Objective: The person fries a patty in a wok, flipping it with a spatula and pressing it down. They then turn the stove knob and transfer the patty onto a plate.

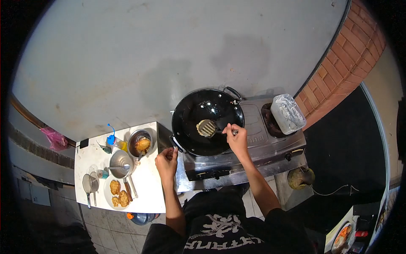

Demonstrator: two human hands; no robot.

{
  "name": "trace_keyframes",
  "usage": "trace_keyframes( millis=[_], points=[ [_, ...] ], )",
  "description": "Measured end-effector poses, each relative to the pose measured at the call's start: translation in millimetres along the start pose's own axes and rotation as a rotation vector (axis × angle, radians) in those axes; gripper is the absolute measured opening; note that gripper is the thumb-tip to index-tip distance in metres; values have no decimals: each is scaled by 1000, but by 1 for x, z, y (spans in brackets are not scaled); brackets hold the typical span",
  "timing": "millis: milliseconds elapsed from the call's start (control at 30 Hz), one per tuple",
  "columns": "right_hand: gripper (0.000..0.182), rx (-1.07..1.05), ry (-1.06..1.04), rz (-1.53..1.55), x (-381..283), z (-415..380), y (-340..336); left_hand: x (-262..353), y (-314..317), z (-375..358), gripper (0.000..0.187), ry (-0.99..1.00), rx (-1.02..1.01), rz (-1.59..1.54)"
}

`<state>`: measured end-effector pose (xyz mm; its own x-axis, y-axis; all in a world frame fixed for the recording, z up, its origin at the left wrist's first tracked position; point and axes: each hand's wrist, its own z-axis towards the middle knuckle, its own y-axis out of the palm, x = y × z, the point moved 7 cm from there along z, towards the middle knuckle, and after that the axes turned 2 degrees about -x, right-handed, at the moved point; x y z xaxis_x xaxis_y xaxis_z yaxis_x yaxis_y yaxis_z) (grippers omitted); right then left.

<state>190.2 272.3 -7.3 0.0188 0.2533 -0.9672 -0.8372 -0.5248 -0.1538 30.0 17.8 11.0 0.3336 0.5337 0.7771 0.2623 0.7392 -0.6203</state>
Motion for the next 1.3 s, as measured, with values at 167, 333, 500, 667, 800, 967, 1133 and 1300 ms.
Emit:
trace_keyframes(
  millis=[167, 333, 500, 667, 800, 967, 1133, 1300],
  points=[
    [30, 23, -29, -33, -6, 2, -5, -1, 5, 0, 30, -18, -17, -3],
    [31, 41, 109, 36, 1, -1, -8, 3, 4, 0, 27, 28, 27, -24],
    [32, 82, 52, 33, 3, 1, -6, 1, 5, 0, 26, 11, 38, -38],
    [32, 51, 42, -22, -2, 3, -8, 4, 3, 0, 25, 31, 65, -38],
    [32, 39, 57, -31, -3, 5, -8, 6, 3, 0, 25, 9, 50, -18],
    [32, 39, 10, -96, -11, 6, -8, 7, 2, 1, 30, -27, 5, -11],
    [31, 69, -68, -108, -13, 7, -7, 2, 4, 2, 25, 25, 52, -26],
    [30, 13, 60, -29, -10, 6, -6, -2, 3, 6, 25, 10, 33, -28]
  ],
)
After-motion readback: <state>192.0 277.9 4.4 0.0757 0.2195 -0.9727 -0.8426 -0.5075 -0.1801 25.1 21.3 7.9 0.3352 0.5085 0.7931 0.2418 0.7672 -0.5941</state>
